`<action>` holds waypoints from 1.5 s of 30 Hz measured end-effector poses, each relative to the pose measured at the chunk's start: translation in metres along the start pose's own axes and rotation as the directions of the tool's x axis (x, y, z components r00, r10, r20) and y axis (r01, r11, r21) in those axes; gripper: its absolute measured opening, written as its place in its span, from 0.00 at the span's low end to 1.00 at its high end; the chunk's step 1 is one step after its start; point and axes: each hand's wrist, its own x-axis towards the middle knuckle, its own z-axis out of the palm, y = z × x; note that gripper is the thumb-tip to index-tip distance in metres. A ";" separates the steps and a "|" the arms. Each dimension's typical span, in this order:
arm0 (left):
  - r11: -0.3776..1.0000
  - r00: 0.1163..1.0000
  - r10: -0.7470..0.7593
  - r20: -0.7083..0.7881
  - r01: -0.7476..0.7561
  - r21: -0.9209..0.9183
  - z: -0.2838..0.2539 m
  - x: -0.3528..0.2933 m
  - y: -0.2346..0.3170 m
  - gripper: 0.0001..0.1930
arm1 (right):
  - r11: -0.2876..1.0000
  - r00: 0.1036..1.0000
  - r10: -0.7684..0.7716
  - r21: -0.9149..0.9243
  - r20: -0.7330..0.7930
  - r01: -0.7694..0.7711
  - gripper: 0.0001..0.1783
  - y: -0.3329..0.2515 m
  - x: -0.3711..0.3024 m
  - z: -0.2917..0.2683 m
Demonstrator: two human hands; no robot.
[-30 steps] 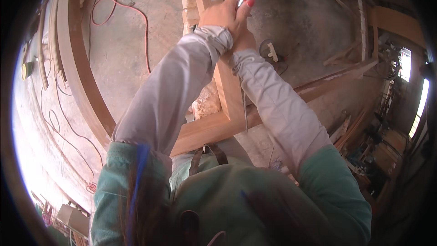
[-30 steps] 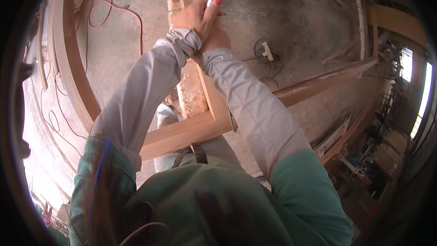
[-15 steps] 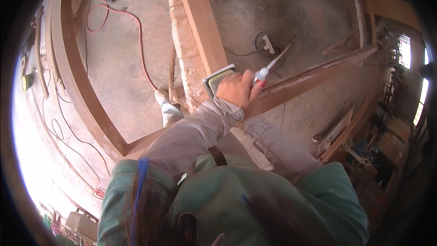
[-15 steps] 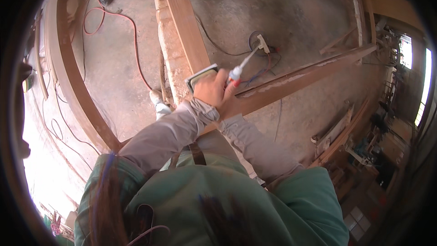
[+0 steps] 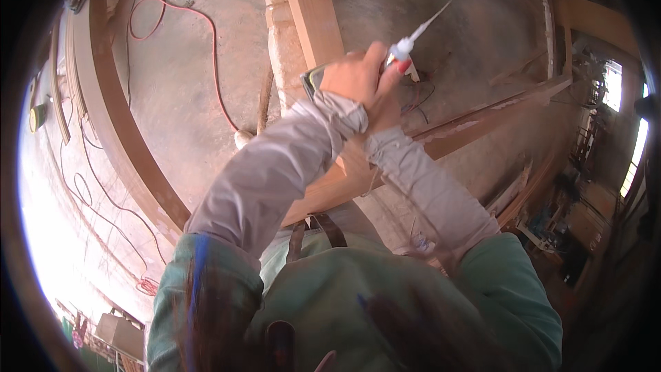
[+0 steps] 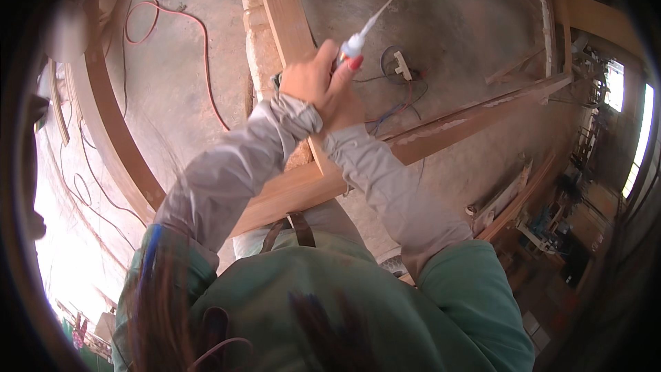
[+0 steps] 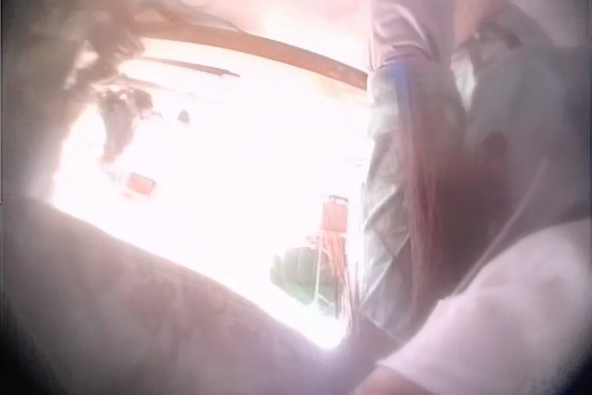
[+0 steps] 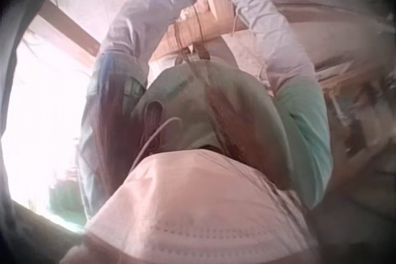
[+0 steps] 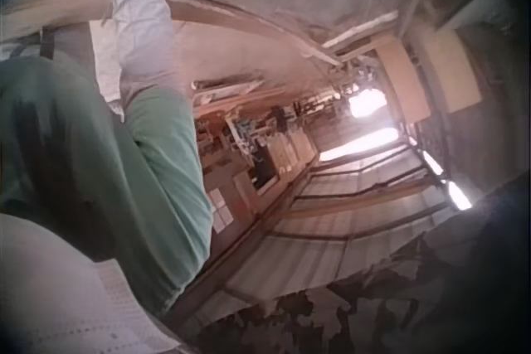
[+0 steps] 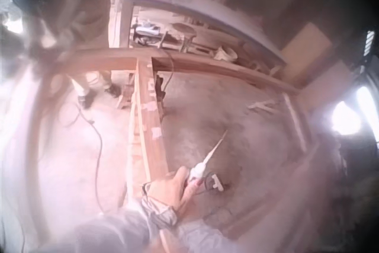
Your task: The person applies wood filler to a wooden frame and then sands the surface using an electric sander. The person moves around the frame to reach different sections and continues sanding until the clip ends.
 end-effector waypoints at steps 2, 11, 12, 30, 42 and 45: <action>0.998 1.000 -0.003 -0.019 0.004 0.063 -0.024 0.033 -0.004 0.24 | 0.993 0.999 -0.025 -0.117 -0.044 0.020 0.37 -0.028 0.037 -0.012; 0.998 0.997 -0.008 -0.072 0.012 0.064 -0.023 0.074 -0.014 0.23 | 0.988 0.995 0.096 -0.121 -0.030 -0.099 0.47 -0.046 0.072 -0.036; 0.998 0.999 -0.009 -0.041 0.012 0.056 -0.018 0.065 -0.010 0.23 | 0.990 0.997 0.061 -0.127 -0.051 -0.067 0.46 -0.041 0.059 -0.033; 0.988 0.990 0.115 0.079 -0.106 -0.113 0.101 -0.127 0.031 0.21 | 0.853 0.972 0.215 0.503 -0.097 -0.138 0.20 0.112 -0.179 0.057; 1.000 0.996 0.012 -0.090 -0.012 -0.005 -0.028 0.055 -0.017 0.23 | 1.000 0.982 0.010 -0.023 -0.187 -0.015 0.38 -0.040 0.057 -0.017; 0.999 0.972 0.038 -0.232 -0.039 -0.002 -0.045 0.094 -0.028 0.22 | 0.977 0.972 0.209 0.063 -0.106 -0.203 0.43 -0.084 0.086 -0.044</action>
